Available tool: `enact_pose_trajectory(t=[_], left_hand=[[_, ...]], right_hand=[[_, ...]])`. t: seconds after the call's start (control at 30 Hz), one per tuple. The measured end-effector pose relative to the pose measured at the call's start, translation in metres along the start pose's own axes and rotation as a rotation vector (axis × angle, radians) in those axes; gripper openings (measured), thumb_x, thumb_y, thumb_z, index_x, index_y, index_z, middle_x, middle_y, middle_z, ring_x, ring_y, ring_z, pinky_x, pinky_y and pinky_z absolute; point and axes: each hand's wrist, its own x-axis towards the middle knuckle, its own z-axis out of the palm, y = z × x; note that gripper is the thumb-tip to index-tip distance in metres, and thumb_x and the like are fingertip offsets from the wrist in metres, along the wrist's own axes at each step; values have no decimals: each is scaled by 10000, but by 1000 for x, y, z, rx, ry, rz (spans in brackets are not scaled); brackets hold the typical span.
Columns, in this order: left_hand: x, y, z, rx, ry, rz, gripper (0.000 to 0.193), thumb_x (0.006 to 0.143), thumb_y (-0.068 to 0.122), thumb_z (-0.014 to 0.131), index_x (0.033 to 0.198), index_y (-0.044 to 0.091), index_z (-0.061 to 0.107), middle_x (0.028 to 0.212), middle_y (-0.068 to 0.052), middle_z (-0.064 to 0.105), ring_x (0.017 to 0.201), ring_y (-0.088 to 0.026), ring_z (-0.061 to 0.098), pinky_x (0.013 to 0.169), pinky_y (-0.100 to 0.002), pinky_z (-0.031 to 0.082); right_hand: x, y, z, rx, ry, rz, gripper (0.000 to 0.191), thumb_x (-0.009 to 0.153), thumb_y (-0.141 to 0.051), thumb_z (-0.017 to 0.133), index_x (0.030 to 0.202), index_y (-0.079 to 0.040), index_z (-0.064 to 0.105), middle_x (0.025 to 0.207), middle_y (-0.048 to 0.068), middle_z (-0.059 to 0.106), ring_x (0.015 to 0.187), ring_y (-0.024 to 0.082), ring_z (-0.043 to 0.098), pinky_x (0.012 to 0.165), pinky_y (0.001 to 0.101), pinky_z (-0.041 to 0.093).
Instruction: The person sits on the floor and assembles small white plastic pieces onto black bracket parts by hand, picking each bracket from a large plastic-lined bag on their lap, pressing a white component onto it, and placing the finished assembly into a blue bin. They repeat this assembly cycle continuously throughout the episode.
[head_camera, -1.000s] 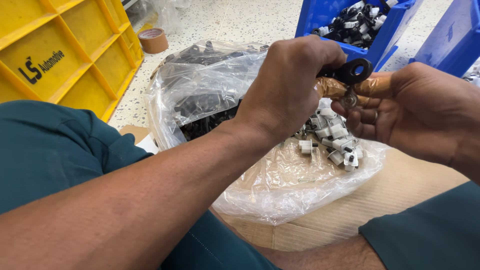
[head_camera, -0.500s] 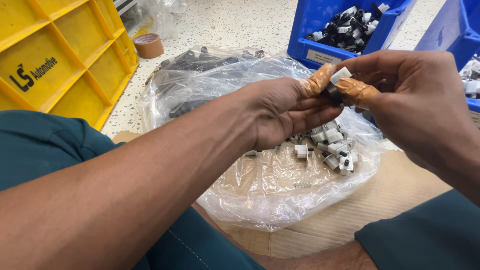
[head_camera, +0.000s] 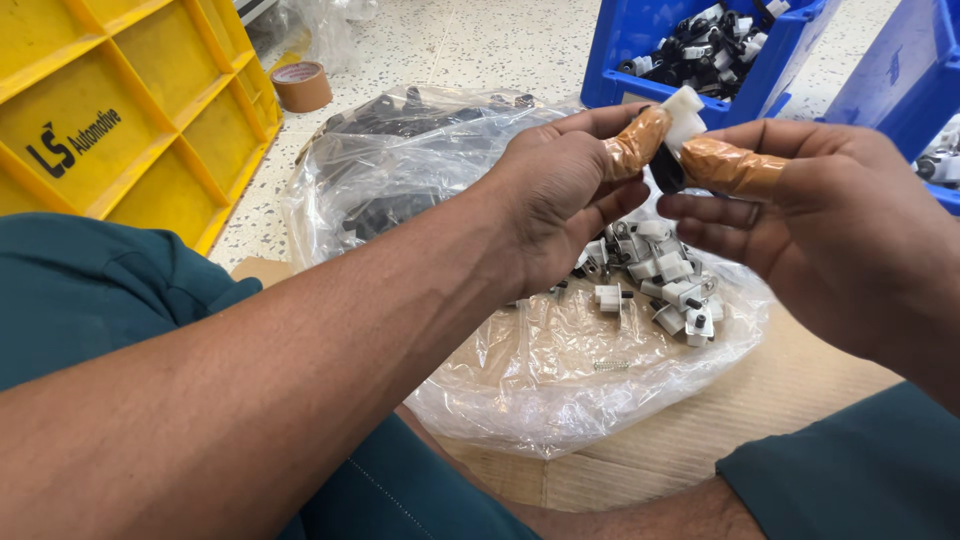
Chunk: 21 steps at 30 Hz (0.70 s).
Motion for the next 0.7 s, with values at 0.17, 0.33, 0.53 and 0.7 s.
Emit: enact_pose_trajectory(t=[0.17,0.33,0.53,0.7], left_hand=[[-3,-1,-1,-39,-75,29,330,953,47,554,1277,20,614,1171,-179,632,921,-162,655,822,-227,629],[-13,4,5,10,-28,-105,419,1029,279,549,1199,-104,559,1129,-207,586,935,-213,705,776,-207,645],[-12,-2,15,-27,-78,-223,311,1002,162,538,1163,-101,578,1119,-205,628,940,-213,734,765,-226,695],[-4,-4,8,-115,-80,-133,283,990,92,575,1130,-142,649,1017,-222,669,852,-225,749,753,-237,689]], right_hand=[[8,7,-11,215,-92,165,281,1085,-163,518,1274,19,618,1176,102,641,1044,142,628,961,328,560],[14,8,-14,205,-40,213,334,1084,-137,477,1369,24,544,1208,135,624,1037,110,612,944,291,562],[19,-3,-8,1,-29,102,360,1084,-192,429,1344,25,552,1203,147,623,1021,146,674,912,316,577],[12,1,-11,-36,-70,96,419,1115,-336,454,1310,11,585,1111,95,585,929,114,593,857,305,553]])
